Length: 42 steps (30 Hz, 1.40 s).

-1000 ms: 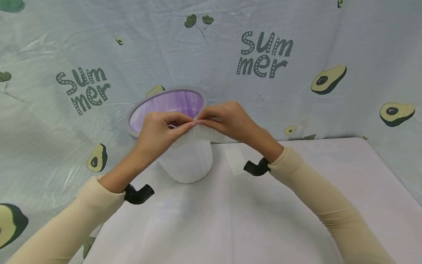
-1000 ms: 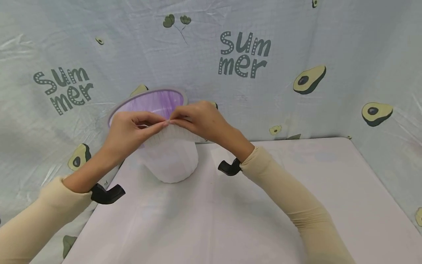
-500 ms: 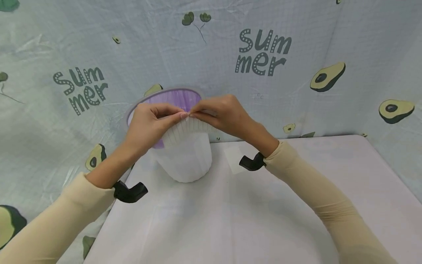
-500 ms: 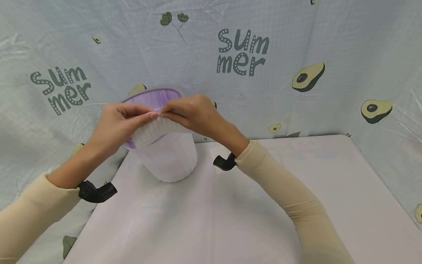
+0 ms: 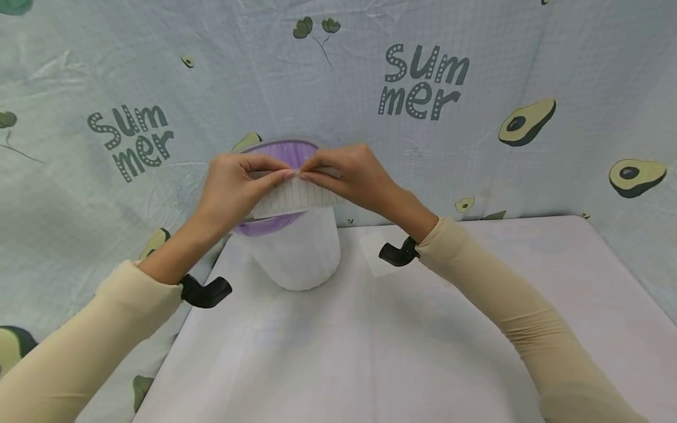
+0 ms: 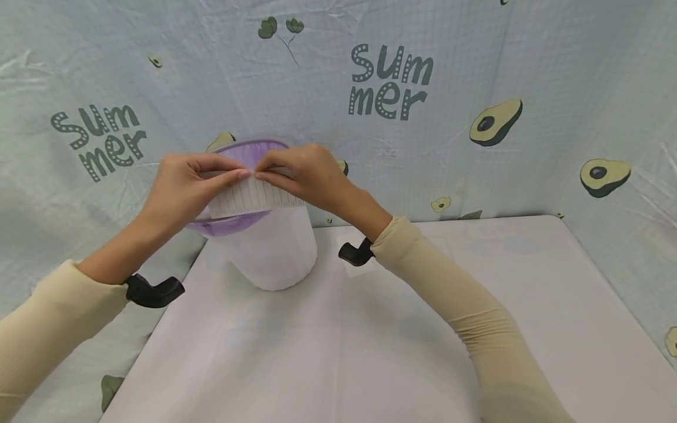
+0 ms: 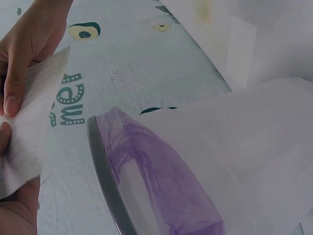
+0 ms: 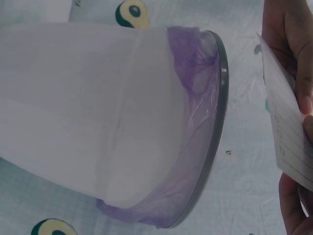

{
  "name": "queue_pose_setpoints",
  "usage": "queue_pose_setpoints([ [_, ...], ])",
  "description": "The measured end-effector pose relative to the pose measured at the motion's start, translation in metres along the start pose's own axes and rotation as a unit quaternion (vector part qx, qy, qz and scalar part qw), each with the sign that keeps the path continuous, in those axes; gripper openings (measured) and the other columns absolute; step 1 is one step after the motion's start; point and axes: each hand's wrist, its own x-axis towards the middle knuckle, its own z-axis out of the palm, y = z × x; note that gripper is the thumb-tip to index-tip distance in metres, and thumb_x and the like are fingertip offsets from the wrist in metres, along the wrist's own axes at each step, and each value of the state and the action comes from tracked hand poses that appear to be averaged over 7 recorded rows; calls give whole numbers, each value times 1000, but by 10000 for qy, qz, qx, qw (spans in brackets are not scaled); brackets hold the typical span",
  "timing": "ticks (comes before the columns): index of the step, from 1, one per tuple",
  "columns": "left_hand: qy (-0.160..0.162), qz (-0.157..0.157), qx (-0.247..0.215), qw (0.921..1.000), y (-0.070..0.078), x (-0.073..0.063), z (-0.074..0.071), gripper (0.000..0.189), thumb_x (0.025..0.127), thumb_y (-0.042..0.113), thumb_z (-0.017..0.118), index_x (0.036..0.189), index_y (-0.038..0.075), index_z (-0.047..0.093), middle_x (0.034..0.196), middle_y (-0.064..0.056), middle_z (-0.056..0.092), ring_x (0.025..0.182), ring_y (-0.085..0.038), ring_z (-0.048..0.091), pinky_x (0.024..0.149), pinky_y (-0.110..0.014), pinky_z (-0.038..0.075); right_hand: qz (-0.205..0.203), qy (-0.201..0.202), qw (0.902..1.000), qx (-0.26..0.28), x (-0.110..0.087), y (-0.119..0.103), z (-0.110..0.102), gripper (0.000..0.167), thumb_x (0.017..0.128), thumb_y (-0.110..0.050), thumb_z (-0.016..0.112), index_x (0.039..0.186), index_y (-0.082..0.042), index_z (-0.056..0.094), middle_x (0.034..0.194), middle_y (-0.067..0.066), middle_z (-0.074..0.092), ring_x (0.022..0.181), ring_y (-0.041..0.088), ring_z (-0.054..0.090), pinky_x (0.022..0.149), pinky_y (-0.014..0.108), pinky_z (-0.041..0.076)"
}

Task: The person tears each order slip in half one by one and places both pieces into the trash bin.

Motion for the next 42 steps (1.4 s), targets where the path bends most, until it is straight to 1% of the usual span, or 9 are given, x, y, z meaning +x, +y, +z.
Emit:
queue_pose_setpoints([
  [5,79,-17,-313,9995,-2,0,0,15,91,18,78,99,5,82,96,-10,78,84,-1,71,69,-15,54,371,247,9962,752,0,3,2,7,91,-9,77,97,-5,78,95,2,78,95,11,74,83,27,58],
  [8,142,75,-326,9993,-2,0,0,14,91,18,79,99,6,82,96,-9,78,85,-2,71,70,-15,54,528,338,9902,1251,0,5,3,8,91,-6,77,98,-4,78,95,3,78,96,12,74,85,28,58],
  [11,186,156,-280,9993,-1,1,0,14,91,18,78,98,7,82,95,-8,78,86,-2,70,71,-14,53,623,379,9865,1463,0,7,3,8,90,-4,77,98,-4,79,95,3,78,94,11,74,83,29,59],
  [16,259,203,-237,9992,-2,-1,-2,13,92,17,78,98,7,82,95,-9,78,86,-2,70,70,-14,53,674,413,9854,1508,2,9,4,9,89,-3,78,97,-3,80,94,3,78,91,10,74,81,30,59],
  [23,350,232,-218,9989,-4,0,-3,12,92,17,78,96,6,83,93,-10,78,80,-2,70,65,-14,51,501,573,9873,1391,2,9,6,9,87,-1,79,96,-2,81,91,4,78,88,11,74,78,29,60],
  [30,640,191,-254,9974,-8,1,-10,11,90,12,80,96,3,82,92,-6,79,78,0,69,65,-13,49,781,737,9798,1690,3,7,1,9,87,2,77,95,-1,80,91,5,78,84,14,75,72,30,60],
  [33,688,76,-292,9972,-7,-1,-14,12,89,14,81,96,5,82,92,-3,79,77,-1,69,64,-13,49,861,653,9792,1715,4,7,-2,8,89,-1,77,97,-3,79,92,3,78,80,12,74,67,30,58],
  [39,764,110,-217,9968,-8,1,-19,13,89,16,81,97,5,82,92,-2,79,76,-1,69,62,-13,49,1004,370,9827,1514,3,10,-3,7,90,-7,78,97,-5,79,90,-1,77,75,9,71,61,29,55],
  [42,815,167,-150,9964,-9,2,-23,12,89,12,80,97,3,82,93,-6,79,80,3,70,66,-11,51,1085,361,9825,1471,3,10,-3,5,90,-6,78,95,-5,79,89,-1,77,76,8,72,63,28,56],
])
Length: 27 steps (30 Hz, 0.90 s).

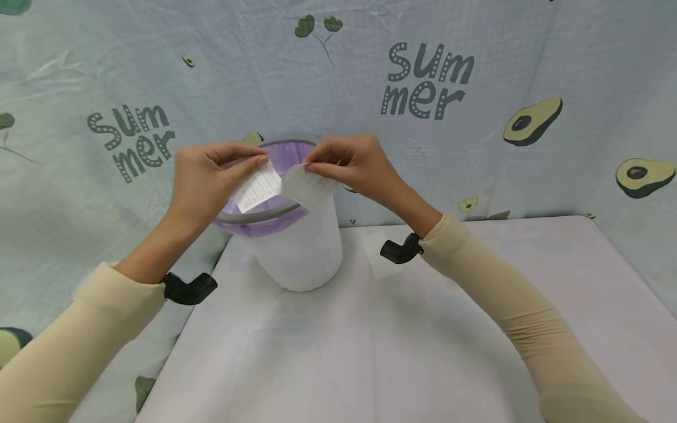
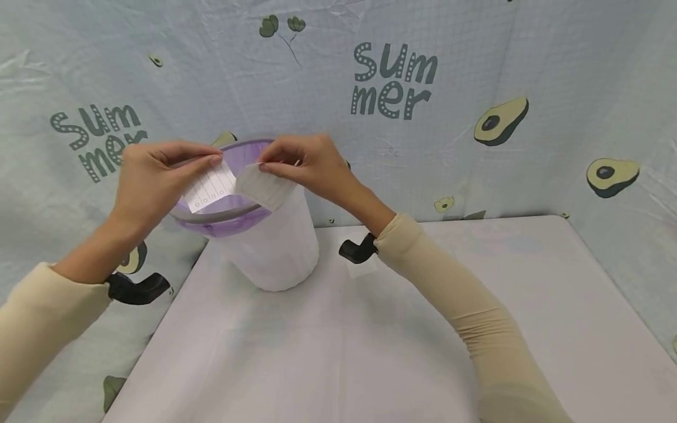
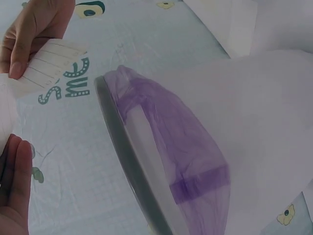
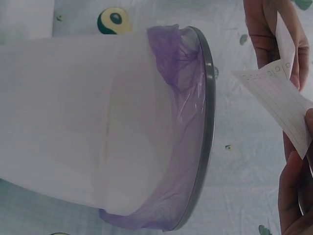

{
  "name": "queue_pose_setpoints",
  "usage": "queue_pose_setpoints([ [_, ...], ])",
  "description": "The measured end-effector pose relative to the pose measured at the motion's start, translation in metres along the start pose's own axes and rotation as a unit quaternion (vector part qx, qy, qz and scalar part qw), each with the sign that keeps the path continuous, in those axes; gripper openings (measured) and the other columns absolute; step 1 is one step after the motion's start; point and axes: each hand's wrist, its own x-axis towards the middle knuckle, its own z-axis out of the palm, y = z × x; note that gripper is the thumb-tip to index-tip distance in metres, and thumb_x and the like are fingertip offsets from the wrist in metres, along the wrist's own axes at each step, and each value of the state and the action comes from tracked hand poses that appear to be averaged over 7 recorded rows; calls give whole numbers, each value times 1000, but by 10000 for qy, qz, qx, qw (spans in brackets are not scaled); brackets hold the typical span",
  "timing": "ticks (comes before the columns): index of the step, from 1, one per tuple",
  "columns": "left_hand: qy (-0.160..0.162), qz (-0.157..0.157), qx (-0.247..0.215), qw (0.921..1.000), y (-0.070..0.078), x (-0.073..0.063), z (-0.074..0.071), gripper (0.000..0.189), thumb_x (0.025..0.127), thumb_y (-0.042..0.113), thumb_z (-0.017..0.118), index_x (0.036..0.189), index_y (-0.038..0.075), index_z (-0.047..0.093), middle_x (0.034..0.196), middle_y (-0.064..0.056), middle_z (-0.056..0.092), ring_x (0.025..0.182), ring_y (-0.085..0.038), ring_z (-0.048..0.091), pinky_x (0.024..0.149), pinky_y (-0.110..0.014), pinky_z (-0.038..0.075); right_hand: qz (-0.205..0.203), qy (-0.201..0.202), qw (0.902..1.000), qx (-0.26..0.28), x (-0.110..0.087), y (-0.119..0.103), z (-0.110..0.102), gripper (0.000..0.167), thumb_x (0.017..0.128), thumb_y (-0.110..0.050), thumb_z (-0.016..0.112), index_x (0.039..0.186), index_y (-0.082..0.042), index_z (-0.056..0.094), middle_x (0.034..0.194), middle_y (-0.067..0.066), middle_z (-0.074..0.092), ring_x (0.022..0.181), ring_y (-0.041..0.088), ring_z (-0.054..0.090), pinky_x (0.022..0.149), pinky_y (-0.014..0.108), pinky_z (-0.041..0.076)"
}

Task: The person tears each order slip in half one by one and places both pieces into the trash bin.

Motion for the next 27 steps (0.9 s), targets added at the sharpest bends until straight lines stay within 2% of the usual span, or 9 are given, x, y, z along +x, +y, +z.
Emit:
queue_pose_setpoints([
  [4,101,131,119,9998,-5,2,-7,12,89,8,80,98,0,81,95,-14,78,82,5,70,70,-11,52,86,63,9999,-68,1,-3,-1,5,89,-6,79,94,-6,79,90,0,78,79,8,73,66,28,58],
  [8,237,197,294,9991,-10,3,-15,12,89,9,80,97,1,81,94,-13,78,80,6,70,70,-11,52,274,117,9994,-166,3,-6,-4,6,89,-8,79,95,-7,79,90,0,77,76,8,72,65,27,56],
  [13,423,58,569,9975,-15,3,-28,14,90,14,79,98,3,82,93,-4,79,82,9,69,73,-9,51,466,128,9983,-312,4,-7,-11,7,90,-11,79,97,-8,79,92,0,77,77,9,71,65,25,54],
  [15,530,25,688,9962,-16,2,-33,15,90,16,80,98,4,82,90,6,78,81,10,68,72,-8,50,475,132,9981,-370,4,-6,-14,7,91,-10,78,97,-8,79,93,0,77,77,9,71,65,25,55],
  [18,627,90,756,9951,-17,1,-39,14,89,15,80,97,3,82,87,12,76,80,11,68,70,-7,50,436,133,9977,-504,5,-4,-20,7,91,-11,77,98,-7,78,93,0,77,73,9,70,61,24,53],
  [20,647,186,851,9941,-16,2,-41,14,89,15,81,97,4,82,87,10,77,80,12,67,70,-7,50,417,89,9972,-616,7,-3,-23,9,92,-12,77,99,-7,78,92,0,77,70,9,68,57,24,50],
  [22,584,247,921,9937,-15,4,-42,13,89,16,81,97,5,83,90,3,78,80,12,67,70,-7,49,421,34,9961,-778,9,-2,-25,11,93,-15,77,101,-8,78,94,-1,77,71,8,68,56,24,49],
  [27,345,252,1166,9923,-12,12,-43,16,90,20,80,99,7,82,94,-7,79,80,15,65,71,-7,48,319,-156,9922,-1192,20,-3,-27,14,93,-19,77,104,-10,78,98,-2,77,83,4,71,67,23,53],
])
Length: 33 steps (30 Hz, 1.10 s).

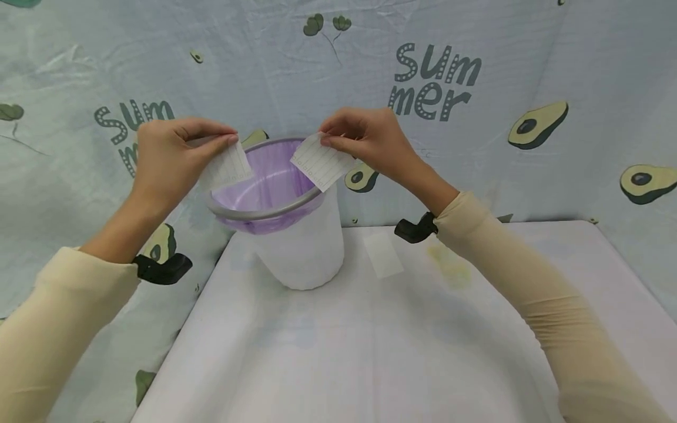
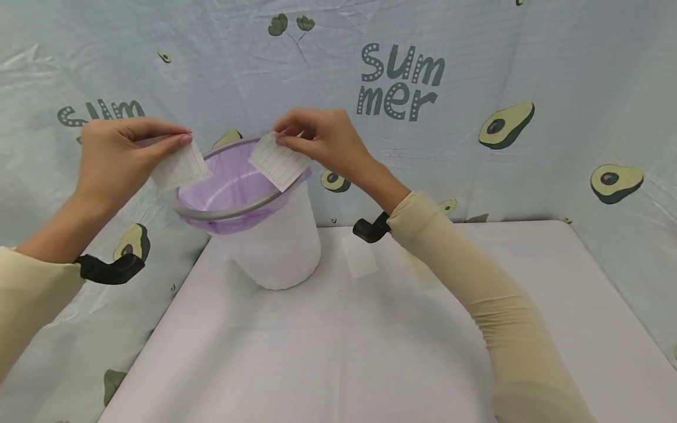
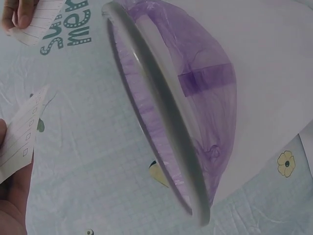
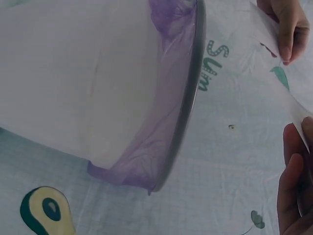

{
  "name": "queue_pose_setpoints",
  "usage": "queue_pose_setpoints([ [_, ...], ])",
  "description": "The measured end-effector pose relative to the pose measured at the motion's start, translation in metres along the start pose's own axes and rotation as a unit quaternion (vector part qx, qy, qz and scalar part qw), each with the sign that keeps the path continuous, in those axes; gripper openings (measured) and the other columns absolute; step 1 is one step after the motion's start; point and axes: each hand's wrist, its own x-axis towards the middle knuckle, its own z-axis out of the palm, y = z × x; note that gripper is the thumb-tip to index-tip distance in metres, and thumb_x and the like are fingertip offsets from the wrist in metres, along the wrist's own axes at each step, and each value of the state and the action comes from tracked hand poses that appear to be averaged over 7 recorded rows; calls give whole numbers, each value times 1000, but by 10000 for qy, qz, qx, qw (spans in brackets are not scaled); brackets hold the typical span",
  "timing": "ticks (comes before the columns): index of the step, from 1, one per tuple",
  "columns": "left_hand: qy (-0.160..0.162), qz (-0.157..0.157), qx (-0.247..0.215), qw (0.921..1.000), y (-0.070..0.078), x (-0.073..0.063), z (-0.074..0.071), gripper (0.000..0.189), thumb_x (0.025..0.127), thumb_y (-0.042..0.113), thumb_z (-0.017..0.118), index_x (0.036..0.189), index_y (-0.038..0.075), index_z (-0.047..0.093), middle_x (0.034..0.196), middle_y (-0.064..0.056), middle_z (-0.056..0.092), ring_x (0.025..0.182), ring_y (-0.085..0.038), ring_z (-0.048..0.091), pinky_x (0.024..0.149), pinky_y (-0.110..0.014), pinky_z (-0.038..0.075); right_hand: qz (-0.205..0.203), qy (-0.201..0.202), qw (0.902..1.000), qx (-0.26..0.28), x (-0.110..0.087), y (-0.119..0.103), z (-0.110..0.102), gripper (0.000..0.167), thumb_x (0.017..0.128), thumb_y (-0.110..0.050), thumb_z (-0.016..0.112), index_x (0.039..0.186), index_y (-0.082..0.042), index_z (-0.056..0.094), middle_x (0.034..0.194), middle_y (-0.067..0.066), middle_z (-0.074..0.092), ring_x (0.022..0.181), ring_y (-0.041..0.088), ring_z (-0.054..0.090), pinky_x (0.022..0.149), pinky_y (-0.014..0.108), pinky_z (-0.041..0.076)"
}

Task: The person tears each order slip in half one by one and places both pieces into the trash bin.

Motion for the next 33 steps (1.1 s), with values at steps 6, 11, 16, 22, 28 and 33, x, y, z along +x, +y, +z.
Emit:
queue_pose_setpoints([
  [6,-298,-147,99,9994,0,8,-2,20,92,23,79,100,5,82,95,-6,79,79,19,62,69,-6,48,-163,-422,9984,-347,17,-3,-2,18,95,-20,75,111,-14,76,99,-2,78,81,4,71,71,22,52],
  [11,-454,-174,72,9988,1,15,-3,21,92,22,79,101,4,81,94,-3,79,78,20,62,66,-6,48,-185,-726,9947,-702,31,-5,-3,22,95,-20,75,116,-16,74,98,-1,78,76,5,69,72,23,52],
  [16,-602,-259,92,9978,2,21,-2,21,91,24,79,101,6,82,93,0,79,76,21,61,65,-6,48,-157,-1155,9895,-852,44,-9,2,21,97,-20,72,118,-16,72,101,-3,78,78,7,70,77,22,54],
  [22,-816,-385,212,9957,1,30,3,24,92,28,78,104,7,81,101,-12,77,75,21,60,63,-6,46,-234,-1468,9829,-1085,60,-11,9,19,99,-19,69,117,-14,70,103,0,77,84,12,72,80,24,56],
  [28,-1030,-170,583,9928,0,42,8,24,95,26,75,105,5,81,104,-17,76,72,20,55,64,-7,42,122,-2001,9658,-1645,78,-12,17,14,100,-21,67,112,-15,69,103,-1,76,88,11,68,82,24,52],
  [33,-1597,-259,841,9832,-3,51,12,23,97,23,72,106,4,80,106,-17,76,73,14,55,64,-8,42,465,-2578,9475,-1835,90,-12,28,10,99,-21,68,108,-16,70,104,-3,74,93,9,65,83,25,49],
])
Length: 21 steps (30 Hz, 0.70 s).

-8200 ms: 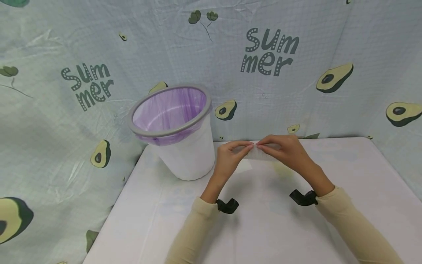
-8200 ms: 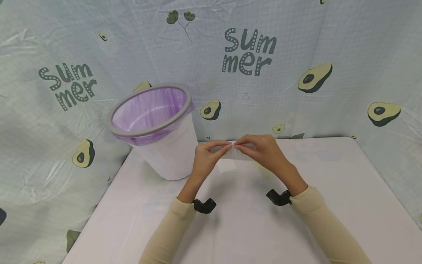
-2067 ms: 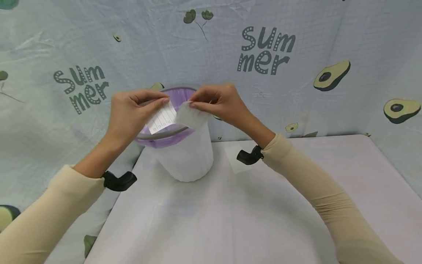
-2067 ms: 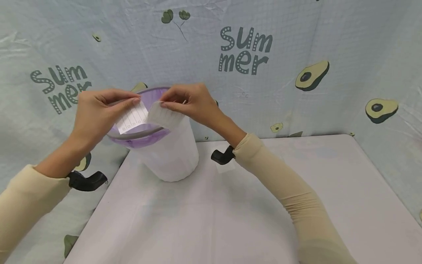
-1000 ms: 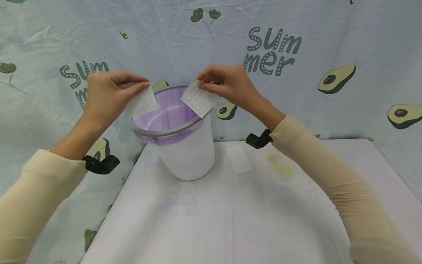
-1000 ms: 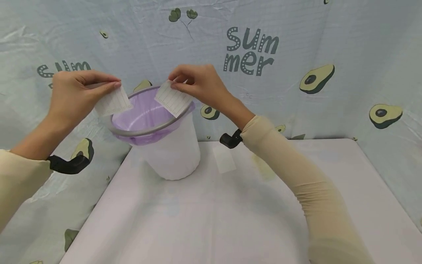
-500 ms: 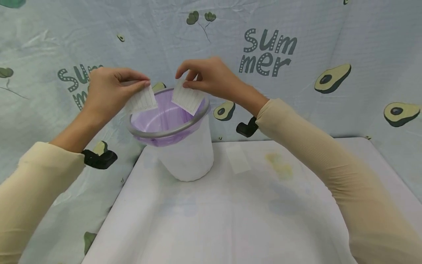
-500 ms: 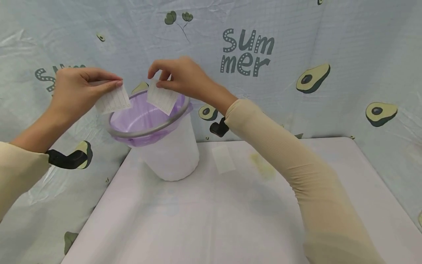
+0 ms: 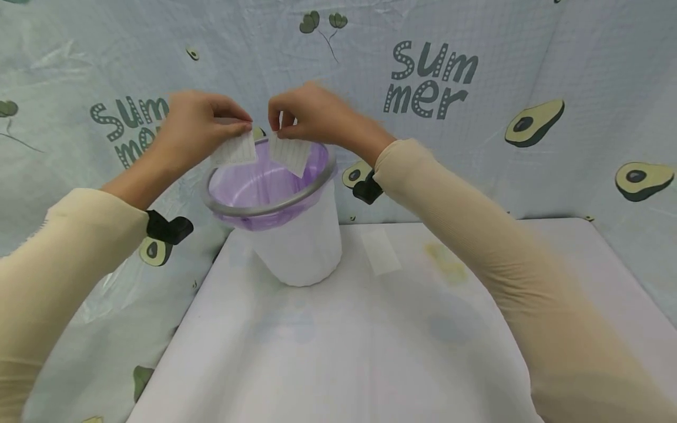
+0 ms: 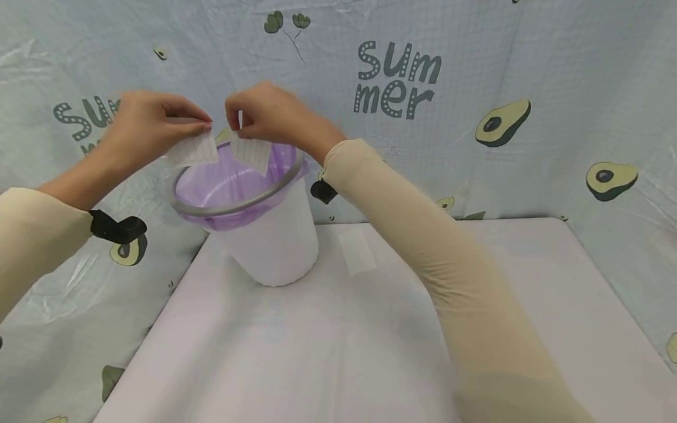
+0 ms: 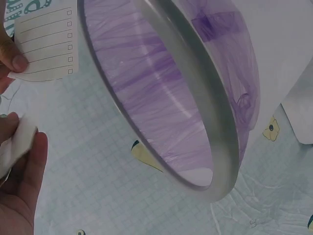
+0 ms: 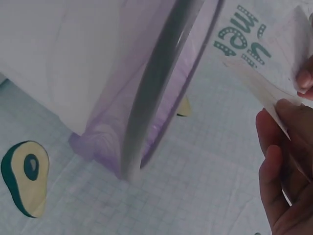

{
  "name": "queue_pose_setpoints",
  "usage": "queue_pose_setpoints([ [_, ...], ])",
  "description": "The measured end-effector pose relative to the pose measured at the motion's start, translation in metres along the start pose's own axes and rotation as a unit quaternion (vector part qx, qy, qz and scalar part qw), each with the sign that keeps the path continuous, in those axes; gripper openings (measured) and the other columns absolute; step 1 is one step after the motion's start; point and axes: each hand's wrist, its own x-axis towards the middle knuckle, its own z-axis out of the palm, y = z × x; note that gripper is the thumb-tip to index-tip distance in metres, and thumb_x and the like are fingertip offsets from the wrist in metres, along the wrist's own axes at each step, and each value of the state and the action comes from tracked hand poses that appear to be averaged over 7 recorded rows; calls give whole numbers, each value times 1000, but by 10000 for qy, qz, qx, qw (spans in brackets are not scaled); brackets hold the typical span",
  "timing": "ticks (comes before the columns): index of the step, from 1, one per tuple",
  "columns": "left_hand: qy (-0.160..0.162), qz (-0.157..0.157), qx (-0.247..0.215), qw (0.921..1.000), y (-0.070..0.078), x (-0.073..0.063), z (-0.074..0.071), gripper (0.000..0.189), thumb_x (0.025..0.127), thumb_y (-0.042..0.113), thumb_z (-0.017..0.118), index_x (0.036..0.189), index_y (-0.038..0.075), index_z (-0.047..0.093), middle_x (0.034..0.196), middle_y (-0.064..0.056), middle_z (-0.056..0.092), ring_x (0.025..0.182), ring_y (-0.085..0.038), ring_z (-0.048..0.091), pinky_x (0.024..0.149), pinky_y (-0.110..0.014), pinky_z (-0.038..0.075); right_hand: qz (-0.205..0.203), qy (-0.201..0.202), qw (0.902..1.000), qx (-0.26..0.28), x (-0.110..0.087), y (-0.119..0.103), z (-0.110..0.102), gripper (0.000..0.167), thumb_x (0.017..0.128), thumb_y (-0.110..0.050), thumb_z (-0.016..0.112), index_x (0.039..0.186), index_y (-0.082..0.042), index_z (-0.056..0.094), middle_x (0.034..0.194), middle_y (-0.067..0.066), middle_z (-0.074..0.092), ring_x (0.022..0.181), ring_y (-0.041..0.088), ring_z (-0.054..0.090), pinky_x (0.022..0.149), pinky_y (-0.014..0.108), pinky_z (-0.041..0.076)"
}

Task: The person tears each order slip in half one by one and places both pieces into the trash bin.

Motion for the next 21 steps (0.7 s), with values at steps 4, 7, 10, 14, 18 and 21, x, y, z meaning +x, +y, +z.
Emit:
queue_pose_setpoints([
  [4,-287,-30,101,9995,-5,6,3,21,97,19,73,106,2,79,106,-19,75,74,11,57,63,-7,43,139,-344,9992,-130,9,0,1,13,100,-21,67,111,-14,70,107,-1,74,97,10,66,84,25,50],
  [7,-404,-181,201,9988,-10,10,6,21,97,20,72,106,2,79,106,-18,76,75,4,59,62,-9,43,313,-555,9979,-87,14,2,1,14,100,-20,66,112,-12,70,109,1,73,96,10,66,82,25,50],
  [10,-563,-330,259,9975,-15,13,9,22,97,21,73,106,2,79,106,-17,76,77,-5,61,61,-12,43,441,-708,9965,58,18,6,3,15,100,-19,67,112,-11,71,109,2,73,94,11,65,80,23,50],
  [14,-751,-460,250,9958,-18,18,15,22,95,21,74,107,3,79,103,-14,77,80,-9,60,62,-17,42,517,-848,9946,288,21,12,8,17,99,-18,69,112,-9,72,110,4,74,90,12,64,77,22,50],
  [18,-840,-515,207,9949,-17,21,20,23,94,22,76,107,3,79,102,-12,77,83,-13,61,65,-20,41,685,-923,9918,553,21,16,12,19,99,-17,69,115,-9,72,112,5,73,82,13,63,71,23,51],
  [21,-918,-510,172,9943,-15,23,22,25,94,22,75,109,2,78,104,-13,77,90,-21,64,66,-22,42,811,-921,9904,638,19,16,13,20,99,-18,68,117,-10,71,114,6,73,82,14,63,70,24,52],
])
